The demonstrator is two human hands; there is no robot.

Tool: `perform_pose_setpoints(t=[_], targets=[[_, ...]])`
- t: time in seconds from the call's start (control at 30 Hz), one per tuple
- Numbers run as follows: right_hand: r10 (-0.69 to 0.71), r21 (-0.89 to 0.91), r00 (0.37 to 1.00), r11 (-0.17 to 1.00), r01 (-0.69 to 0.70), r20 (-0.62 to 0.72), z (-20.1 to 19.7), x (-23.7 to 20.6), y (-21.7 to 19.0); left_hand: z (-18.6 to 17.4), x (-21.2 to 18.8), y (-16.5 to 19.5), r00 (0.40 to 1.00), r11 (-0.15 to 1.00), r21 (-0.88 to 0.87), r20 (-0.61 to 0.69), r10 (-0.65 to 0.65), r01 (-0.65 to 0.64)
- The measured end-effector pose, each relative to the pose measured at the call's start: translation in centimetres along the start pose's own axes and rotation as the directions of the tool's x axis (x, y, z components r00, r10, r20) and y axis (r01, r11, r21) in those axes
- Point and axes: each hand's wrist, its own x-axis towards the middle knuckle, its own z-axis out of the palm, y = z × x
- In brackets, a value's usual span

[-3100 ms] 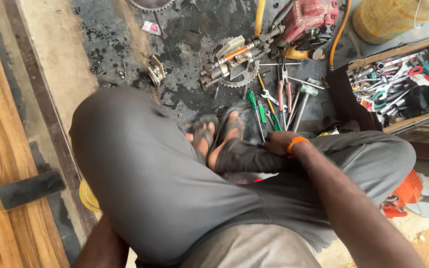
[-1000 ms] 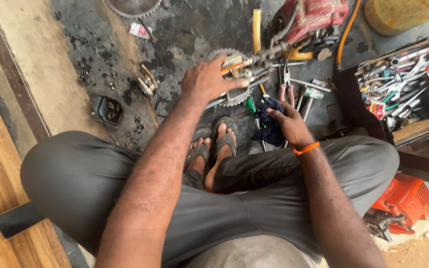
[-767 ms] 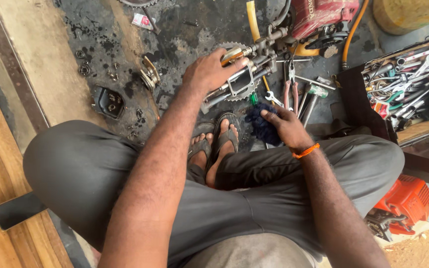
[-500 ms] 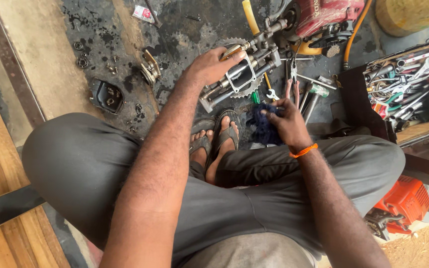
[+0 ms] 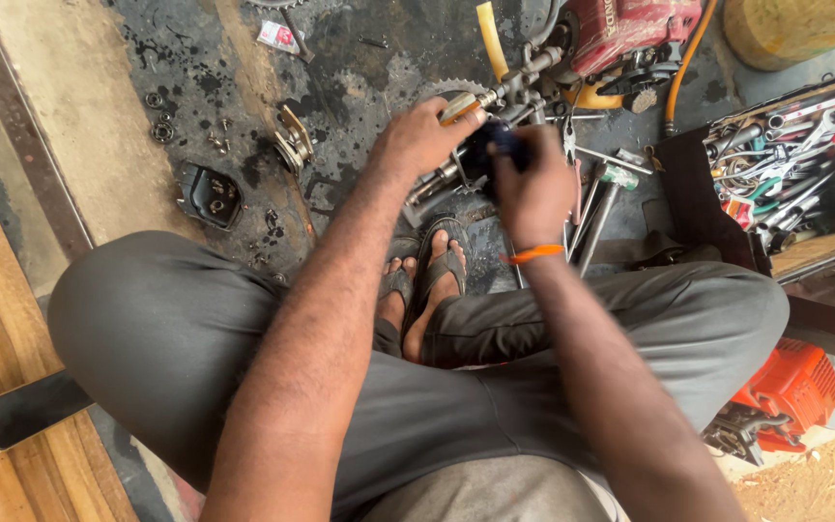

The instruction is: The person sits on the floor and cleans a small engine cylinder head using a blue cloth and a green-handled screwdriver. They wipe the exterior and interior surfaces, scrape residue from crevices, and repeatedly reposition the part to access different areas.

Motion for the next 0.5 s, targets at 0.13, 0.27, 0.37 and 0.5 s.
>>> perform_pose_setpoints(t=[0.13,0.27,0.37,0.5], targets=[[-0.202,-0.198,0.978,0.962,0.187,-0.059,1.1,-1.7,-2.7,0.3,-0.7,0.8,0.995,0.994,0.107,-0.101,0.019,-0.008],[-0.2,-0.024,0.977,0.979,0.202,0.077,0.3,-3.0,-3.2,0.1,-1.0,1.1,0.996,0.992,0.123,-0.084,-0.008,0.018],[-0.084,-0.033,0.971,0.995,0.093,0.222,-1.1,-2.8,-2.5,0.2,-1.2,1.4,0.988,0.985,0.166,-0.138,0.07,-0.047],[-0.219,-0.333,0.96,0.904,0.267,0.177,-3.2,-2.5,-1.8,0.5,-1.2,2.1,0.976,0.963,0.258,-0.178,0.126,-0.077]])
